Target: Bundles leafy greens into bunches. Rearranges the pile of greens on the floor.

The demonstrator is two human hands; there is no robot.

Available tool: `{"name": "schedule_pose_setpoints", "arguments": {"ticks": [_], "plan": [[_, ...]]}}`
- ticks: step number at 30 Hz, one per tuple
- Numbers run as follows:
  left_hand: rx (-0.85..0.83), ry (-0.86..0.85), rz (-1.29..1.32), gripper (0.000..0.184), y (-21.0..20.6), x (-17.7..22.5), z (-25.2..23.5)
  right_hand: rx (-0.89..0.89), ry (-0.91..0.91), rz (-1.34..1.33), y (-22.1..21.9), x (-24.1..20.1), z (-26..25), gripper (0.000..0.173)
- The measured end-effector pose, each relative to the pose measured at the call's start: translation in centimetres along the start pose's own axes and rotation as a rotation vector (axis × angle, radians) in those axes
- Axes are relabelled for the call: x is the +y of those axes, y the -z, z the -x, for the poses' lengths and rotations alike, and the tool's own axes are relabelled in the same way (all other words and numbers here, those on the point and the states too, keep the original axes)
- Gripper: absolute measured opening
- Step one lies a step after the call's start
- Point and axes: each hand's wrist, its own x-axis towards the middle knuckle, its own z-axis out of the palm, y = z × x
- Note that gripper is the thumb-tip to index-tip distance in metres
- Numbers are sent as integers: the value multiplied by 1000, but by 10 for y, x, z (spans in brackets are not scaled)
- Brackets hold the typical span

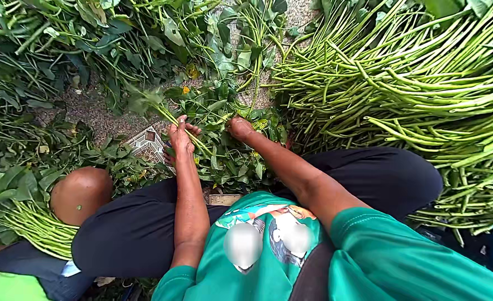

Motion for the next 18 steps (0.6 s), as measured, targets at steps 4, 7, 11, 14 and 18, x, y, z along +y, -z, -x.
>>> {"name": "schedule_pose_setpoints", "arguments": {"ticks": [4, 7, 11, 14, 18], "plan": [[94, -92, -47, 24, -3, -1, 1, 139, 61, -6, 2, -14, 2, 33], [177, -198, -55, 26, 0, 4, 1, 88, -32, 8, -5, -6, -8, 48], [255, -236, -23, 23, 6, 5, -3, -7, -82, -74, -5, -5, -7, 42], [234, -195, 14, 18, 4, -2, -5, 47, 25, -189, 1, -12, -6, 32], [207, -159, 94, 13, -1, -5, -3, 302, 182, -505, 13, -41, 8, 30]]}}
